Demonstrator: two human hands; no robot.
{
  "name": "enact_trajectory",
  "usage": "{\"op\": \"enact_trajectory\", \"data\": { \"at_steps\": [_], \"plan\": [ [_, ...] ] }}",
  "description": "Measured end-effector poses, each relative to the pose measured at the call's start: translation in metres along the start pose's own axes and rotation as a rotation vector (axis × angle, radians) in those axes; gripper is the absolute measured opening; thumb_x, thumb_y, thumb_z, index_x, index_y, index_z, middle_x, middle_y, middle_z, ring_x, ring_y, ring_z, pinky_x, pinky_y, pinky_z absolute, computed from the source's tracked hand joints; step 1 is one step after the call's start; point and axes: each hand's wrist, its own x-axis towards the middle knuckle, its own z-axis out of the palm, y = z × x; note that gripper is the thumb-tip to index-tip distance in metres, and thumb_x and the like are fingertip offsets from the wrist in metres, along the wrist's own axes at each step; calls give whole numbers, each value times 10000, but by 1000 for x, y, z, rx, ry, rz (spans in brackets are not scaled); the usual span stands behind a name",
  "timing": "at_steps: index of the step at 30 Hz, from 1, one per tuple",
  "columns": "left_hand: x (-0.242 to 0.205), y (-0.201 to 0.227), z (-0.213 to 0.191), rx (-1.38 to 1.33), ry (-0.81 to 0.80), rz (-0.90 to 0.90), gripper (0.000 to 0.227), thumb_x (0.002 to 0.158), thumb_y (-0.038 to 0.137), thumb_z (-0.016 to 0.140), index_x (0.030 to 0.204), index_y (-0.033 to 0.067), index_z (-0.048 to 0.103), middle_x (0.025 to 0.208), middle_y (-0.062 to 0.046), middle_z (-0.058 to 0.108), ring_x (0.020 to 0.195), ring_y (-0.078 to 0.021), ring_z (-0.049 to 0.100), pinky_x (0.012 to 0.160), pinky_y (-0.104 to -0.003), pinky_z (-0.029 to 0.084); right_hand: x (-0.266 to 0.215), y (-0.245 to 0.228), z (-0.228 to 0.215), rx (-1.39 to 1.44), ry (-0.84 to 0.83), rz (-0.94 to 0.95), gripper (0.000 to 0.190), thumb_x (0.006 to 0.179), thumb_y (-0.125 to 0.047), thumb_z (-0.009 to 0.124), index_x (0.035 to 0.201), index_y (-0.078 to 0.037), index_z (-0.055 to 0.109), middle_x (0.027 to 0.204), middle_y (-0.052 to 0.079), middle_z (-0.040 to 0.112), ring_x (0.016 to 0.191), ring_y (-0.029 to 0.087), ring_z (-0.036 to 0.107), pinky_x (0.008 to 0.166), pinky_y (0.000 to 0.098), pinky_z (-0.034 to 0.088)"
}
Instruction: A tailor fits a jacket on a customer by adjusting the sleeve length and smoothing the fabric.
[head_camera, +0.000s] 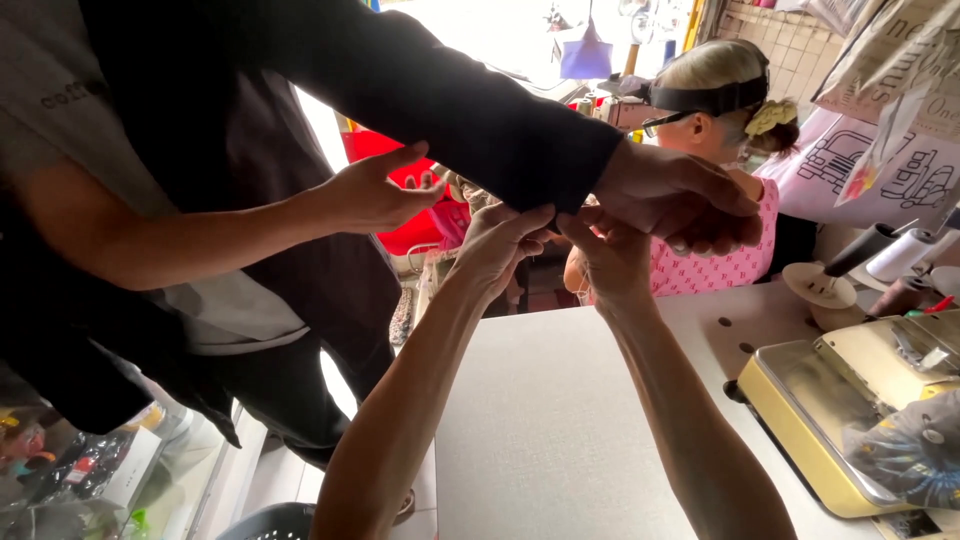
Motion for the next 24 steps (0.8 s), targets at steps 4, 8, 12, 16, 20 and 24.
{"op": "enact_trajectory", "data": {
  "at_steps": [4, 8, 12, 16, 20, 24],
  "plan": [
    [4, -8, 0, -27, 11, 16, 277, 732, 186, 928, 755, 3, 722, 622, -127, 680, 569, -173, 721, 543, -231, 612, -10, -13, 2, -18, -46, 15, 169, 853, -230, 904, 952, -122, 819, 829, -26, 702, 860, -7, 612, 927, 222, 455],
    [12, -21, -6, -47, 27, 26, 277, 726, 175, 943, 735, 8, 723, 630, -133, 687, 588, -180, 727, 560, -250, 621, -5, 1, 0, 10, -46, 11, 133, 850, -205, 902, 904, -119, 816, 871, 23, 717, 789, 17, 617, 812, 197, 485],
    [9, -21, -5, -57, 39, 31, 283, 736, 184, 941, 746, 7, 720, 638, -128, 685, 597, -180, 726, 580, -249, 622, -17, -17, 4, -4, -29, 45, 138, 863, -221, 884, 897, -128, 786, 863, -27, 725, 743, -27, 598, 724, 149, 463],
    [4, -17, -6, -39, 15, 2, 298, 742, 216, 951, 781, 19, 731, 673, -125, 699, 636, -175, 739, 597, -260, 632, -5, 7, -2, 91, -25, 95, 120, 895, -182, 854, 864, -128, 751, 719, -70, 651, 422, -91, 444, 372, 90, 337],
    [-4, -8, -5, -6, 18, 15, 271, 717, 173, 943, 811, 20, 741, 684, -125, 698, 644, -187, 736, 581, -269, 626, 0, 17, -3, 119, -43, 105, 105, 913, -164, 827, 863, -107, 754, 633, -58, 578, 333, -59, 411, 305, 107, 300],
    [0, -12, -5, -38, 8, 42, 226, 737, 127, 920, 798, 7, 738, 662, -131, 685, 625, -178, 726, 611, -257, 622, -5, -3, 4, 66, -61, 111, 126, 918, -185, 832, 873, -91, 761, 622, -37, 595, 313, -42, 420, 306, 107, 326]
  ]
}}
